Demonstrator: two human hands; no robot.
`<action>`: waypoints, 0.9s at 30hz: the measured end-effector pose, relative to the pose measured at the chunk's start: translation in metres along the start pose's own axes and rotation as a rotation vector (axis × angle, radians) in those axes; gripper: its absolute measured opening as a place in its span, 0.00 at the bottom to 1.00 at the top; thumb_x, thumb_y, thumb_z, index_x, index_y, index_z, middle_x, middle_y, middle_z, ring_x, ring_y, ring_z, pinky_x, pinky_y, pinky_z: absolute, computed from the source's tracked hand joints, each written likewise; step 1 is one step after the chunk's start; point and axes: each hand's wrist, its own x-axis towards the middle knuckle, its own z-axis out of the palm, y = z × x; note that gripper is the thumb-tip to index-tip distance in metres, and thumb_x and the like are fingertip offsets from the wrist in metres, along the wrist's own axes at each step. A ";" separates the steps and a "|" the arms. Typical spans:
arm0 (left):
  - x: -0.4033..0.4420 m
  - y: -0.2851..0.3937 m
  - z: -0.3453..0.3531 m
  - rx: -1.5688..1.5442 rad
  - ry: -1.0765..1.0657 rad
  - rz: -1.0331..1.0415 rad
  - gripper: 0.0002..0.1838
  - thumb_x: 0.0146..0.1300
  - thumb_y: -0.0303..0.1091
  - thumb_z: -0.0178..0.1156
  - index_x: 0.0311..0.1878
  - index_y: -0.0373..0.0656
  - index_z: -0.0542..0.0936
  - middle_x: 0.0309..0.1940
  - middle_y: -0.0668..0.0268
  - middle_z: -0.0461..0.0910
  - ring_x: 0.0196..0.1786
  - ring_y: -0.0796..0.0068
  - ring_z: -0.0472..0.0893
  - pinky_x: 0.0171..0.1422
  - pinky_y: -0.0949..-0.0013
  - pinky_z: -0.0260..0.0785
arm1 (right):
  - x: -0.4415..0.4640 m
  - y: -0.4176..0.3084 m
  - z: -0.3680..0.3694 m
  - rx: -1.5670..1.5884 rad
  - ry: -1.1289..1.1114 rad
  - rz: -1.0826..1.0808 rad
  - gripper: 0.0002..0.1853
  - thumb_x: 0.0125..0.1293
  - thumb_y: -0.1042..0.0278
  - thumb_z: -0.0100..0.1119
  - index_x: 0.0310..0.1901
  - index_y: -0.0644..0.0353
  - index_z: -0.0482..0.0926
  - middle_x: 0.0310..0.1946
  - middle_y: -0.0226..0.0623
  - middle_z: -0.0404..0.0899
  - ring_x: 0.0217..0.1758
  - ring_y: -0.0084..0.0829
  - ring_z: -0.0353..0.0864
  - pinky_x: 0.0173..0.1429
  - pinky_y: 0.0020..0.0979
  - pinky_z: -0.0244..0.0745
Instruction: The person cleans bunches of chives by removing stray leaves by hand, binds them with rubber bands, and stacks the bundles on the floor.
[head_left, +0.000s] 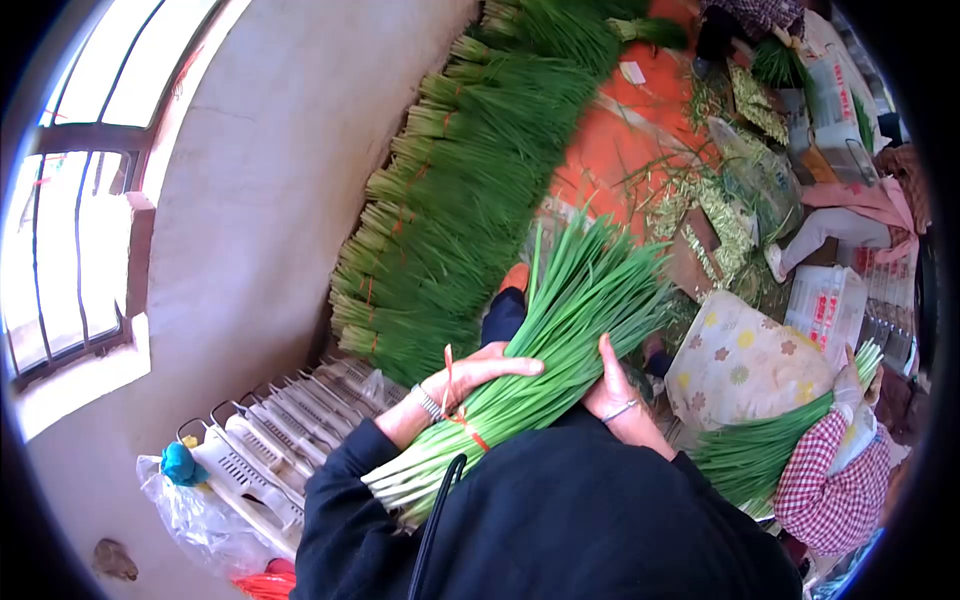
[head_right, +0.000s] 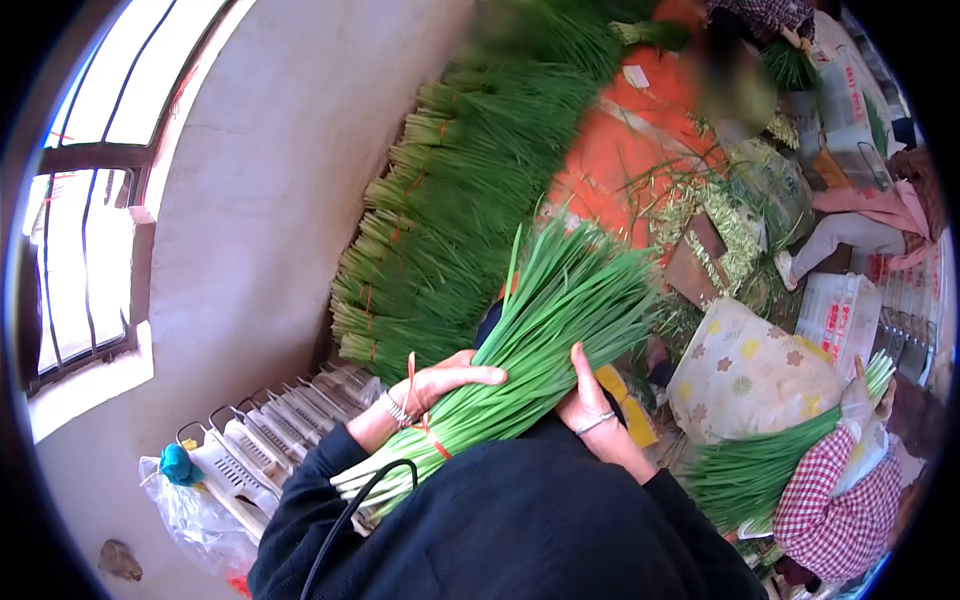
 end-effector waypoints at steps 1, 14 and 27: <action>-0.005 0.003 -0.004 -0.046 0.013 0.016 0.33 0.55 0.43 0.66 0.59 0.34 0.69 0.50 0.59 0.77 0.50 0.73 0.78 0.55 0.72 0.70 | 0.005 0.002 0.011 0.016 -0.026 -0.008 0.39 0.56 0.43 0.61 0.63 0.57 0.61 0.61 0.36 0.65 0.63 0.36 0.63 0.69 0.40 0.55; -0.013 0.017 -0.008 -0.001 0.053 0.028 0.31 0.55 0.45 0.63 0.59 0.37 0.70 0.49 0.61 0.77 0.48 0.74 0.78 0.52 0.71 0.70 | 0.003 0.011 0.007 -0.033 0.047 -0.118 0.35 0.59 0.48 0.61 0.63 0.58 0.62 0.61 0.35 0.66 0.63 0.36 0.64 0.68 0.41 0.56; -0.043 0.067 -0.007 -0.055 0.164 0.358 0.19 0.53 0.31 0.62 0.48 0.33 0.75 0.36 0.62 0.81 0.34 0.74 0.81 0.44 0.72 0.75 | -0.006 0.007 0.055 0.039 -0.045 -0.579 0.26 0.58 0.67 0.63 0.58 0.59 0.67 0.53 0.33 0.72 0.56 0.32 0.71 0.63 0.36 0.64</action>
